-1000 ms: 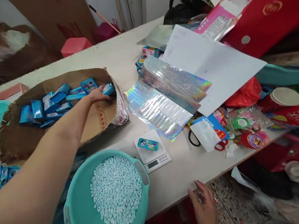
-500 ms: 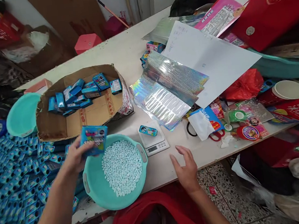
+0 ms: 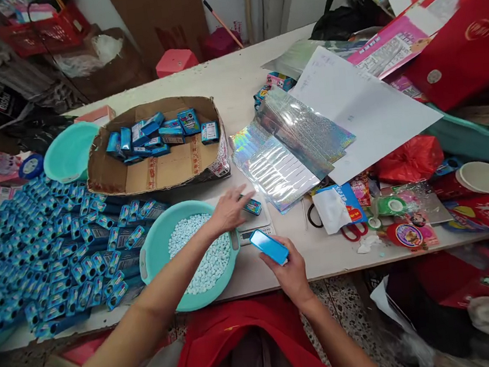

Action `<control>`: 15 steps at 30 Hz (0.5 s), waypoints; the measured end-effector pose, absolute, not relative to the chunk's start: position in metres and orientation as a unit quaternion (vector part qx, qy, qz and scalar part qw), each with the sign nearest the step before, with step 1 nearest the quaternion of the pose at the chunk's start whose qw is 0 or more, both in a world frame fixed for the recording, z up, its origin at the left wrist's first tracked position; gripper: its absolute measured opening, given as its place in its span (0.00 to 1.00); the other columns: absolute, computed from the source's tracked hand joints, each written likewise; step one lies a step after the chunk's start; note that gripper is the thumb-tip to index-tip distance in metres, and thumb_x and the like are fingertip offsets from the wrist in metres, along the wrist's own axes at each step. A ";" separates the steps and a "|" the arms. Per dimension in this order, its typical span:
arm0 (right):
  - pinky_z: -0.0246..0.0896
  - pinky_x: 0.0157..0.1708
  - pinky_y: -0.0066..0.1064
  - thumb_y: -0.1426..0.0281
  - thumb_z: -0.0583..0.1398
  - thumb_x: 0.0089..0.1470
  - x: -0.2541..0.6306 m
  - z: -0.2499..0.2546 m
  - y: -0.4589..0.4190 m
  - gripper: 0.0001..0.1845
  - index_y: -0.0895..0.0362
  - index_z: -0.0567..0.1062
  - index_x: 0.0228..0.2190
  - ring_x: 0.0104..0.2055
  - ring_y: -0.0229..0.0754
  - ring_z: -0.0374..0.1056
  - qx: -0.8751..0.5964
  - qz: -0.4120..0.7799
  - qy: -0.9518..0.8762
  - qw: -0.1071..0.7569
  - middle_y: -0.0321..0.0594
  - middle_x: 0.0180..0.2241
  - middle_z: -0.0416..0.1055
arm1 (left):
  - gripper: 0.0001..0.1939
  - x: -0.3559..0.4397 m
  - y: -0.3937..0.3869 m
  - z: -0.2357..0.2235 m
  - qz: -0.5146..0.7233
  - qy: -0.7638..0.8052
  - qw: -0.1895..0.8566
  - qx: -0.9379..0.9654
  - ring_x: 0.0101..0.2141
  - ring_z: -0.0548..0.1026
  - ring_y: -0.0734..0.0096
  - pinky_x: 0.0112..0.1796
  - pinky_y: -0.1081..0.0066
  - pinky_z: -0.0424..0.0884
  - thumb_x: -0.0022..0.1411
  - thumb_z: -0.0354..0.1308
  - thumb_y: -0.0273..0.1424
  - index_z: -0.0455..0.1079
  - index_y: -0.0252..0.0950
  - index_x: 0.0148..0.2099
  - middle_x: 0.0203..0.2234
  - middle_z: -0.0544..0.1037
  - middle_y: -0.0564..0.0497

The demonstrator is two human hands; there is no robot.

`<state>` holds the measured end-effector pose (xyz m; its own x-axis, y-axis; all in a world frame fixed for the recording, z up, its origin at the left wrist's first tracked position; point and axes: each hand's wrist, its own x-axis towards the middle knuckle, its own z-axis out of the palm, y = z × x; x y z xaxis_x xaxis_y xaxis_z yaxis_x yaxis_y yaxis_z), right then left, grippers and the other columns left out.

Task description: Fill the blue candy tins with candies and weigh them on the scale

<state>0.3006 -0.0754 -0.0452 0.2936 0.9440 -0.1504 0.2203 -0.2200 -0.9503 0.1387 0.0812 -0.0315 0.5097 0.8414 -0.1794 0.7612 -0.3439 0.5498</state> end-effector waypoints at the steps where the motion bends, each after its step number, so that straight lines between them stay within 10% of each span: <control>1: 0.68 0.40 0.42 0.58 0.68 0.40 0.304 -0.046 -0.074 0.23 0.56 0.73 0.37 0.36 0.47 0.71 -0.676 0.432 -0.395 0.447 0.42 0.34 0.76 | 0.23 0.149 0.093 -0.034 0.032 0.468 0.281 0.837 0.49 0.68 0.56 0.46 0.61 0.65 0.55 0.58 0.31 0.64 0.44 0.54 0.50 0.68 0.46; 10: 0.72 0.33 0.32 0.68 0.73 0.24 0.327 -0.055 -0.062 0.31 0.53 0.73 0.36 0.35 0.41 0.71 -0.641 0.599 -0.140 0.459 0.34 0.36 0.75 | 0.21 0.033 0.031 0.053 0.149 0.696 0.129 0.691 0.45 0.71 0.63 0.43 0.69 0.66 0.61 0.54 0.37 0.60 0.38 0.55 0.46 0.71 0.47; 15: 0.69 0.22 0.28 0.63 0.71 0.28 0.335 -0.060 -0.047 0.24 0.57 0.75 0.32 0.32 0.44 0.71 -0.665 0.614 -0.181 0.384 0.42 0.35 0.76 | 0.20 -0.065 -0.093 0.065 -0.044 0.850 0.152 0.503 0.41 0.73 0.55 0.37 0.65 0.66 0.58 0.53 0.44 0.63 0.41 0.50 0.42 0.74 0.47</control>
